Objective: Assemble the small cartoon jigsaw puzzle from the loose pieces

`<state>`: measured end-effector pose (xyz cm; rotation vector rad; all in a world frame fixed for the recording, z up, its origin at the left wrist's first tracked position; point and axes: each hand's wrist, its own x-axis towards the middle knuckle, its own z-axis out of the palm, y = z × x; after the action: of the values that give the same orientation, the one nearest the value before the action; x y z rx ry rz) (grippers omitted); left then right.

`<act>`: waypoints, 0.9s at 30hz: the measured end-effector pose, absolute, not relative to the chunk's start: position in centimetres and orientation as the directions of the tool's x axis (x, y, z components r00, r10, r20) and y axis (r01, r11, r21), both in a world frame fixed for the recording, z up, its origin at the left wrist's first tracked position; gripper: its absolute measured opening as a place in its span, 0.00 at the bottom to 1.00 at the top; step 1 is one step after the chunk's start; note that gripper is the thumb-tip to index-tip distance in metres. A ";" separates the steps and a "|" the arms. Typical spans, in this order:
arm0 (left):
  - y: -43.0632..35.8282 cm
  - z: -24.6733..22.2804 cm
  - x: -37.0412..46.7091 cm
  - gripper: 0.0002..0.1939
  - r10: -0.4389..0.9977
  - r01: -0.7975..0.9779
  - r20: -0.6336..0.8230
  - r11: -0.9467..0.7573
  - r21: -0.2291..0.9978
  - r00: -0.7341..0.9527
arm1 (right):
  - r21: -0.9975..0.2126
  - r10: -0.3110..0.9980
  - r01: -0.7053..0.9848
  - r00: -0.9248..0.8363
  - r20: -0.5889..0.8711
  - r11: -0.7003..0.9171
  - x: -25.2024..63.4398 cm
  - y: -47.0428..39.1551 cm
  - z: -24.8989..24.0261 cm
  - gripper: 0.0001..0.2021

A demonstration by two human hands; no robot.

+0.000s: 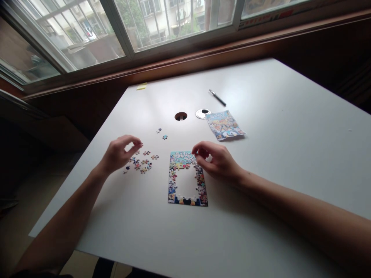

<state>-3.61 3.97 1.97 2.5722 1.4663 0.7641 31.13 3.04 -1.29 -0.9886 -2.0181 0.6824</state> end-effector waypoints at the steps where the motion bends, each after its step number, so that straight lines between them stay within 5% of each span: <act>1: 4.4 2.4 -4.8 0.05 0.840 0.830 0.418 -0.481 0.281 0.346 | -0.723 0.824 0.415 -0.403 0.398 0.552 31.2 3.1 -1.3 0.05; 5: 5.4 3.3 -9.1 0.06 0.880 0.913 0.351 -0.386 0.132 0.321 | -0.713 0.816 0.416 -0.411 0.407 0.565 31.2 3.1 -1.5 0.05; 9: 5.6 2.7 -10.2 0.07 0.890 0.886 0.240 -0.431 0.170 0.387 | -0.703 0.813 0.424 -0.409 0.415 0.571 31.3 3.1 -1.5 0.04; 27: 5.6 1.7 -9.4 0.07 0.870 0.855 0.203 -0.485 0.185 0.449 | -0.702 0.817 0.433 -0.408 0.407 0.566 31.3 3.1 -1.4 0.03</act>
<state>-9.35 5.62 1.73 2.6271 1.5646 0.4198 31.26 3.08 -1.43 -0.9988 -2.0438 0.6487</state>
